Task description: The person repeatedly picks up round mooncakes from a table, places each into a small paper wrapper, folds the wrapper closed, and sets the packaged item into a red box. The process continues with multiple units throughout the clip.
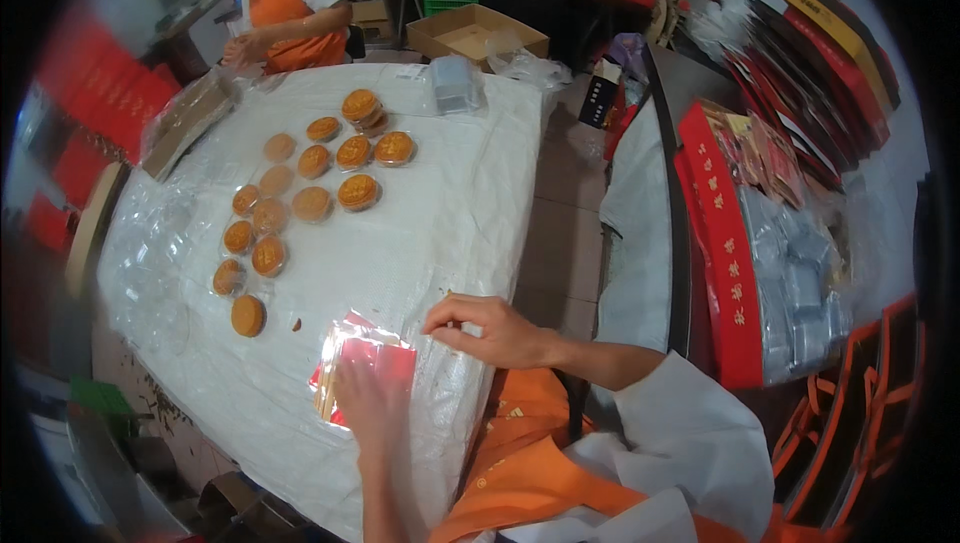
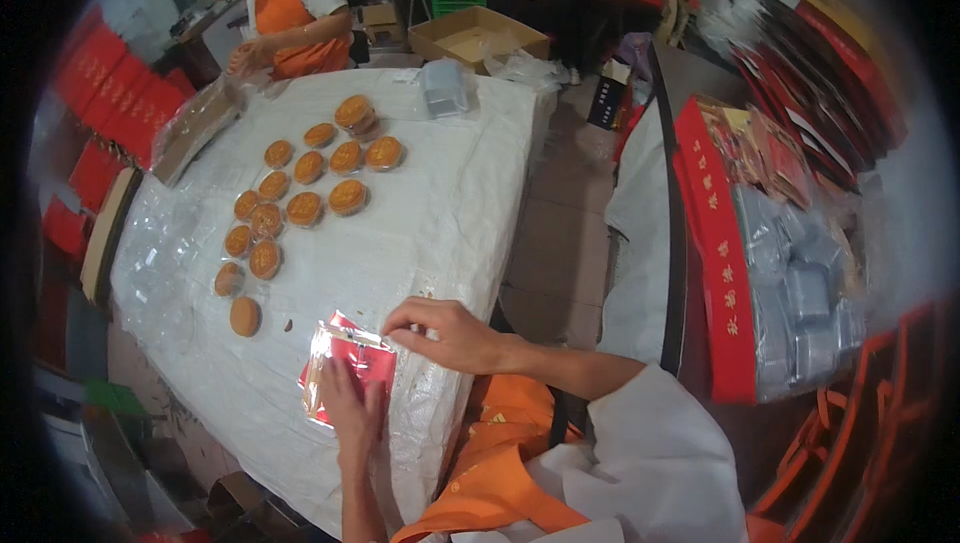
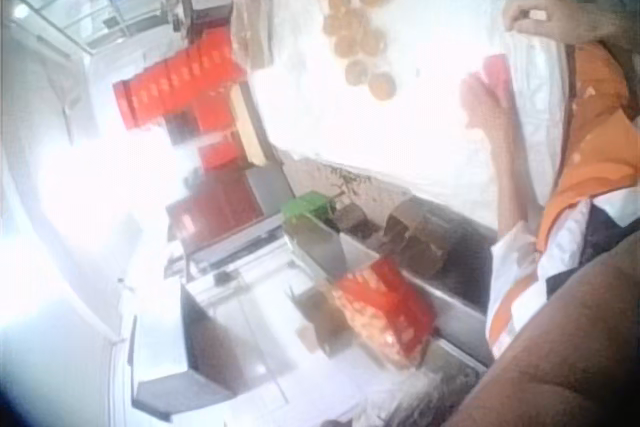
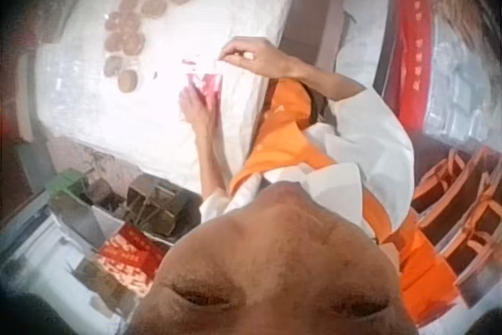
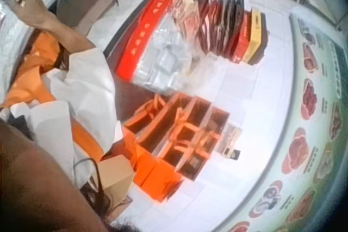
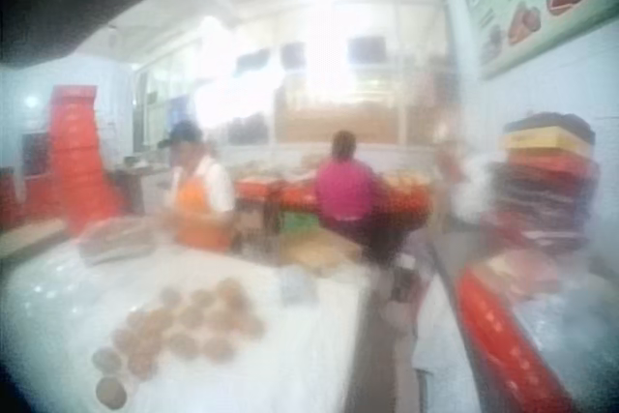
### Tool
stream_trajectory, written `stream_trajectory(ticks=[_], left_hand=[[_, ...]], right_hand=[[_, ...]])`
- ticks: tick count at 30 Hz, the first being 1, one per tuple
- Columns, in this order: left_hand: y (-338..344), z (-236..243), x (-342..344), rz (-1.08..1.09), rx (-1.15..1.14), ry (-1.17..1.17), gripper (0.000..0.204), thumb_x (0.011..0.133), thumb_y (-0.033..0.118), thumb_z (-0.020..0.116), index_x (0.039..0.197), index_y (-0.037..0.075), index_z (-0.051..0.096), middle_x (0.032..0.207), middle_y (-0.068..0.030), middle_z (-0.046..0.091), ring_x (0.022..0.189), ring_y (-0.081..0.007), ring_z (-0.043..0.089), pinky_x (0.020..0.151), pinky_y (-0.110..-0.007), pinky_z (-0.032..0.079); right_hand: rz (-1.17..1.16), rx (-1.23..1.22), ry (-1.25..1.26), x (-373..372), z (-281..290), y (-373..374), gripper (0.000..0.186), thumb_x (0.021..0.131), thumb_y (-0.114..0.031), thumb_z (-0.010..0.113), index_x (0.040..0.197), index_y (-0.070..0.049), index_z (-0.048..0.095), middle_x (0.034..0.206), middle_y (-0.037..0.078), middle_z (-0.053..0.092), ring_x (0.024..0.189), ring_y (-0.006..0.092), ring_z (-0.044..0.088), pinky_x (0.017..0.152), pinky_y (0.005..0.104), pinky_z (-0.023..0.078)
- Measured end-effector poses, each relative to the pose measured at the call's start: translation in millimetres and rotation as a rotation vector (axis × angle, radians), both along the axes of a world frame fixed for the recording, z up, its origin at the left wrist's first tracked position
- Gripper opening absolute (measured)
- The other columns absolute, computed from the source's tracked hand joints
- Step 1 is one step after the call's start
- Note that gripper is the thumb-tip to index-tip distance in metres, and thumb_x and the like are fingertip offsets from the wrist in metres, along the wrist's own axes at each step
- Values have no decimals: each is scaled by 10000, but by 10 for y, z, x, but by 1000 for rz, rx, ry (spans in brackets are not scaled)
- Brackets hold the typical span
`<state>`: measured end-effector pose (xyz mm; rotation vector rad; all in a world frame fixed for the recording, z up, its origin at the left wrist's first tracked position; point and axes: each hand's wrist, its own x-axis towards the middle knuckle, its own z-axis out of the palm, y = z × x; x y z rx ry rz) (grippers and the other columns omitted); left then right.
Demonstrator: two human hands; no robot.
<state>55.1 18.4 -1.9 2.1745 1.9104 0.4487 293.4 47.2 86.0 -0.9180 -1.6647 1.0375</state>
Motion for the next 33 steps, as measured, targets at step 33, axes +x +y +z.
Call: stream_trajectory(ticks=[33], left_hand=[[-436, -864, -237, 567, -200, -623, 388, 917, 155, 448, 1257, -7, 542, 1413, -107, 373, 1303, -227, 359, 1087, -351, 305]], right_hand=[[-888, -151, -894, 3637, -1577, 6118, 320, 819, -266, 627, 1008, -12, 666, 997, 141, 664, 917, 275, 622, 781, 396, 474]])
